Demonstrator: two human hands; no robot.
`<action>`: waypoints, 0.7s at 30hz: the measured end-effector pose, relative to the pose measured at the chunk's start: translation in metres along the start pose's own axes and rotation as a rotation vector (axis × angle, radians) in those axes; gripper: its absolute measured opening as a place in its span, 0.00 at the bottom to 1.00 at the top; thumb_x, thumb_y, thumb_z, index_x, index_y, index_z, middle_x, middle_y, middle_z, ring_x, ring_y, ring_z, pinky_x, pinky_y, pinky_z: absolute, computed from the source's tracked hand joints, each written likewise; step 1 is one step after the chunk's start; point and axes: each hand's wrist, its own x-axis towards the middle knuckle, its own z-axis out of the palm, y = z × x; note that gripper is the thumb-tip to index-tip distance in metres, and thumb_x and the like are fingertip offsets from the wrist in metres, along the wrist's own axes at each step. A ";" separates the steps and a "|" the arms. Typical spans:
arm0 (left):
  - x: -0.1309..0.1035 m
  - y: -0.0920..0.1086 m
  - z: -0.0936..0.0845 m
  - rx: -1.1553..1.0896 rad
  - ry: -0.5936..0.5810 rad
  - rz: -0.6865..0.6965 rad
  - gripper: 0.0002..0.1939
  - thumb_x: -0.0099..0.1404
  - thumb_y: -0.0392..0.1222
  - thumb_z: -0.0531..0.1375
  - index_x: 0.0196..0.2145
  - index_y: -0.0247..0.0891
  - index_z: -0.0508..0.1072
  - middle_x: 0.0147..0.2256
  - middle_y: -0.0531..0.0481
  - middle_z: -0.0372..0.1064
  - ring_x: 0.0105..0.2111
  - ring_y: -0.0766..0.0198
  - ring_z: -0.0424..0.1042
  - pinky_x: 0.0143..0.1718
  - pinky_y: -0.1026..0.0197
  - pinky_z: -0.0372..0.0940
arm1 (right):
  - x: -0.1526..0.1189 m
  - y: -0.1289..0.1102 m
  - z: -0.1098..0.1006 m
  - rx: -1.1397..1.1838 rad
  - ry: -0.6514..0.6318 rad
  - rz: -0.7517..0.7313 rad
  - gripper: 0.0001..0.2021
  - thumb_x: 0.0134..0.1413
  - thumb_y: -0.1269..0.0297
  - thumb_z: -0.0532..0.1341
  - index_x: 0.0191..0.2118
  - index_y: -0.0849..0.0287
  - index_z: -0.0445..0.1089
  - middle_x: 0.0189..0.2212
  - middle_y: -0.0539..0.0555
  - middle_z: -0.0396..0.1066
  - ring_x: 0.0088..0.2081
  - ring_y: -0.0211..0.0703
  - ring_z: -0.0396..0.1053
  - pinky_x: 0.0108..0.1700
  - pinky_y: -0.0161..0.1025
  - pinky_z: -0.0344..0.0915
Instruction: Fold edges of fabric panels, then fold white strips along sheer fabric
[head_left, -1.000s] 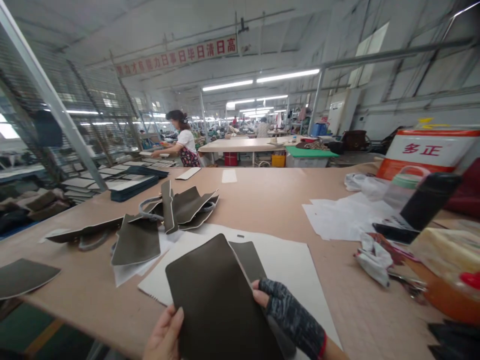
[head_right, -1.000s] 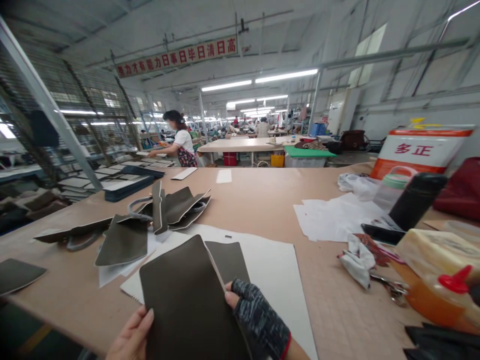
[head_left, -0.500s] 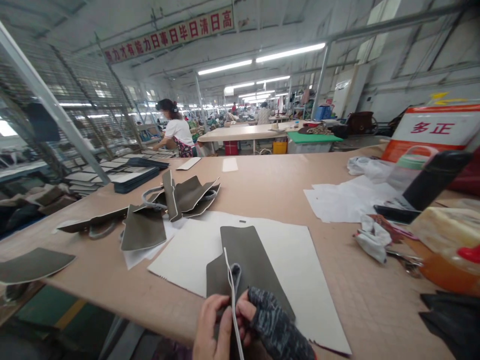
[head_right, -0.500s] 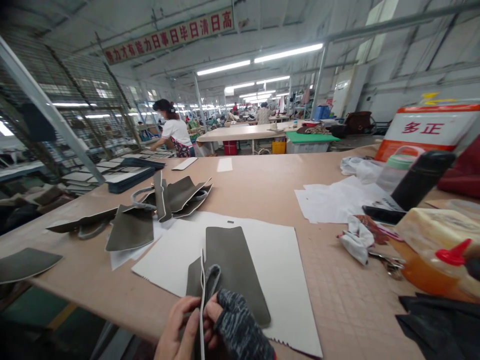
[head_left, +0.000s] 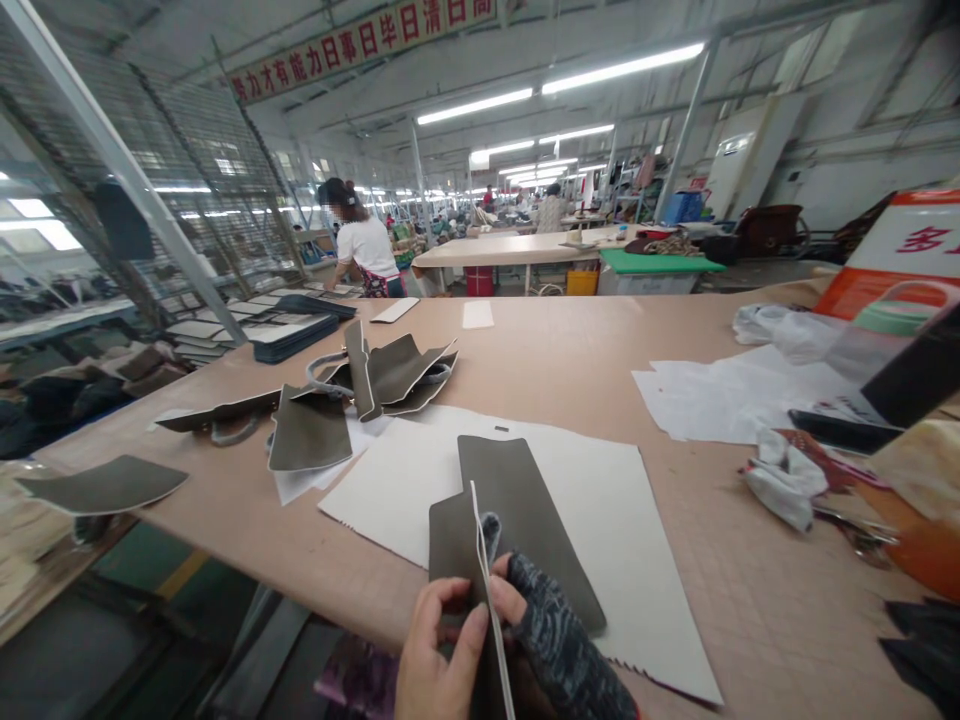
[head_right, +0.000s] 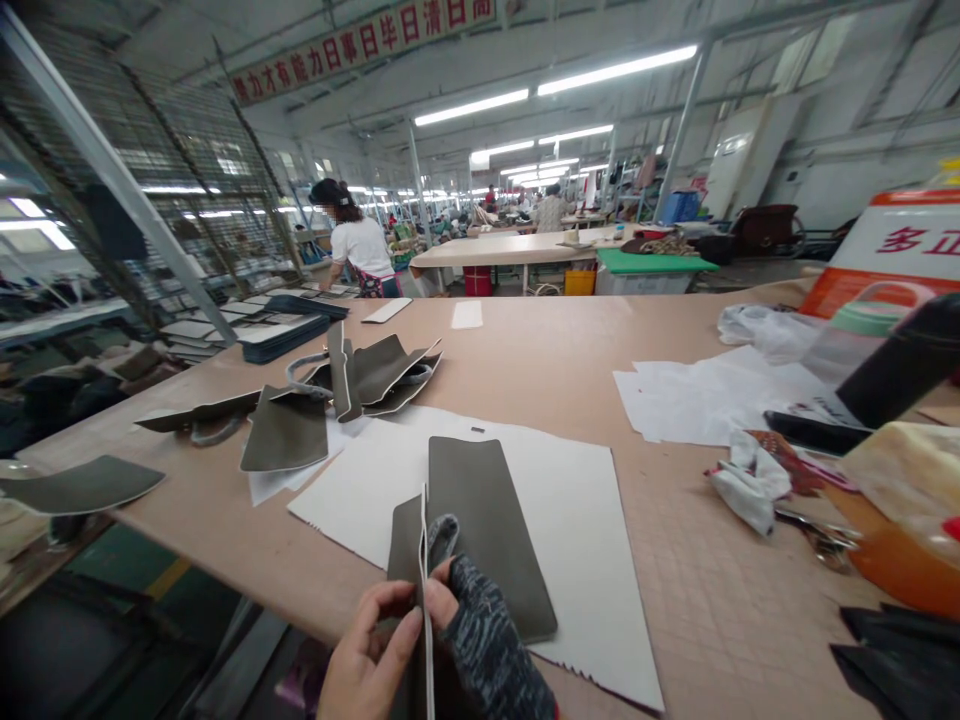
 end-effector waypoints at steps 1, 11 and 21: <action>0.000 0.000 0.000 -0.001 -0.009 -0.013 0.23 0.50 0.57 0.60 0.36 0.36 0.68 0.37 0.44 0.70 0.34 0.55 0.71 0.33 0.59 0.67 | -0.001 -0.001 0.000 -0.010 0.019 -0.007 0.14 0.49 0.50 0.57 0.28 0.56 0.59 0.24 0.49 0.64 0.29 0.40 0.66 0.34 0.38 0.64; 0.005 0.033 -0.007 0.109 -0.055 -0.025 0.19 0.52 0.58 0.59 0.27 0.37 0.67 0.25 0.52 0.67 0.27 0.61 0.66 0.29 0.63 0.61 | 0.001 0.001 0.004 -0.433 0.087 -0.145 0.12 0.51 0.53 0.55 0.27 0.55 0.65 0.25 0.50 0.66 0.29 0.42 0.65 0.34 0.37 0.63; 0.013 0.030 -0.020 0.119 -0.112 -0.023 0.19 0.55 0.56 0.57 0.22 0.37 0.67 0.17 0.55 0.62 0.20 0.65 0.61 0.22 0.65 0.56 | -0.001 0.001 0.015 -0.508 0.123 -0.183 0.14 0.55 0.53 0.51 0.25 0.56 0.63 0.22 0.50 0.67 0.26 0.40 0.65 0.30 0.35 0.63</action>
